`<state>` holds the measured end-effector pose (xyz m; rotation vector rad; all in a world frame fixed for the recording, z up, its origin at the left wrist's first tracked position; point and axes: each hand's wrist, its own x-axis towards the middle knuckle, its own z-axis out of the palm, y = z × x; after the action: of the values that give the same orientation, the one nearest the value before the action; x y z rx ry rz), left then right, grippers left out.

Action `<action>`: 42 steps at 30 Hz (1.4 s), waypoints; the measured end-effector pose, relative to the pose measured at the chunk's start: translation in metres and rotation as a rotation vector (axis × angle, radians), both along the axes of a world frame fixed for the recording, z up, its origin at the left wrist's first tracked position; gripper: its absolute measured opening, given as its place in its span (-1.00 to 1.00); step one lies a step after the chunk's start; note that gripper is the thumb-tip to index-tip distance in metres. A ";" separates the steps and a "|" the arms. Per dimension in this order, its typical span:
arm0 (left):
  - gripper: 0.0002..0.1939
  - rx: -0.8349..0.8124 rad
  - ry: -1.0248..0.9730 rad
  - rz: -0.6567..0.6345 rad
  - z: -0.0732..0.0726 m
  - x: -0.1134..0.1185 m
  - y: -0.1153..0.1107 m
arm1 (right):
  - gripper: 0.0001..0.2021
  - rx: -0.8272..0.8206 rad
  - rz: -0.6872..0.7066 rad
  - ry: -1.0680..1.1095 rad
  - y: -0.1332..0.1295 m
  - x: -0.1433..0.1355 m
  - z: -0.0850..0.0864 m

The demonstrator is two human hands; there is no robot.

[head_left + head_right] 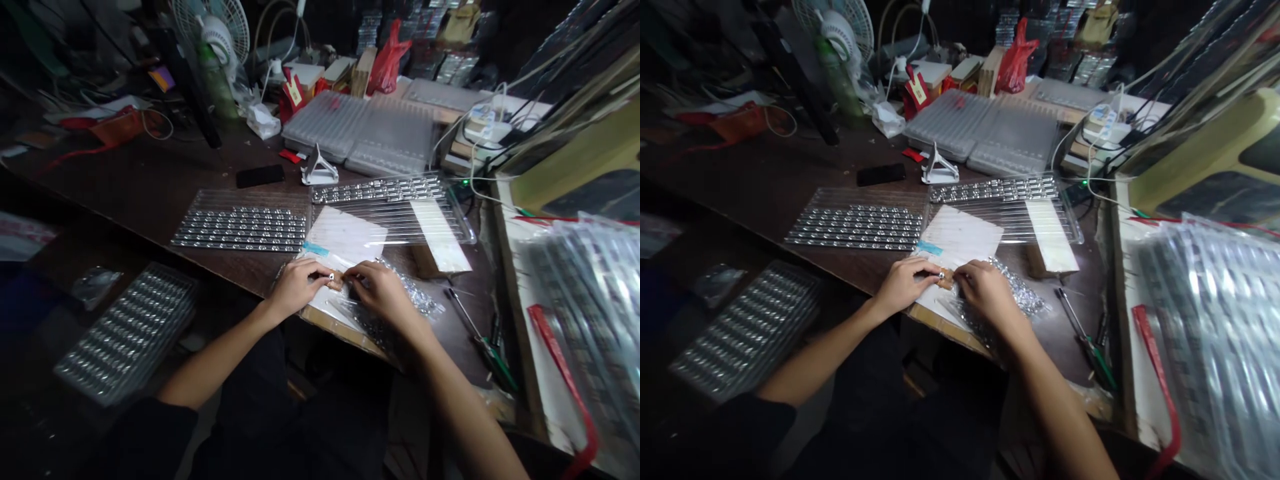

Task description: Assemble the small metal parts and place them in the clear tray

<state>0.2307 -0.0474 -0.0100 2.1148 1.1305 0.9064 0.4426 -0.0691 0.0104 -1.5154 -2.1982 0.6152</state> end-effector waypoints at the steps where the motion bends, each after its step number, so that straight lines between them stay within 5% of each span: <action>1: -0.97 0.010 0.005 -0.003 -0.001 0.000 0.000 | -0.82 0.016 -0.019 -0.031 0.000 -0.002 -0.002; 9: -0.99 0.002 -0.112 0.124 0.000 -0.010 -0.002 | -0.81 0.115 0.029 -0.109 -0.001 -0.021 -0.006; 16: -0.94 -0.213 -0.196 0.135 0.001 -0.031 -0.007 | -0.83 0.160 0.137 -0.280 -0.005 -0.035 -0.002; 20: -0.71 -0.279 -0.210 0.077 0.008 -0.030 -0.002 | -0.80 0.135 0.165 -0.292 -0.006 -0.035 0.001; 27: -0.84 -0.188 -0.086 0.079 0.016 -0.011 0.008 | -0.76 0.148 -0.089 -0.074 -0.001 0.002 0.007; 35: -0.89 0.004 0.022 0.017 0.006 -0.001 0.009 | -0.85 -0.043 -0.004 -0.243 -0.006 0.012 0.015; 42: -0.92 0.173 0.059 -0.064 -0.003 -0.004 0.009 | -0.84 -0.055 -0.022 -0.276 -0.008 0.007 0.017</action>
<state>0.2270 -0.0383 -0.0128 2.3168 1.0394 0.9478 0.4497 -0.0772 0.0276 -1.7406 -2.3784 0.4876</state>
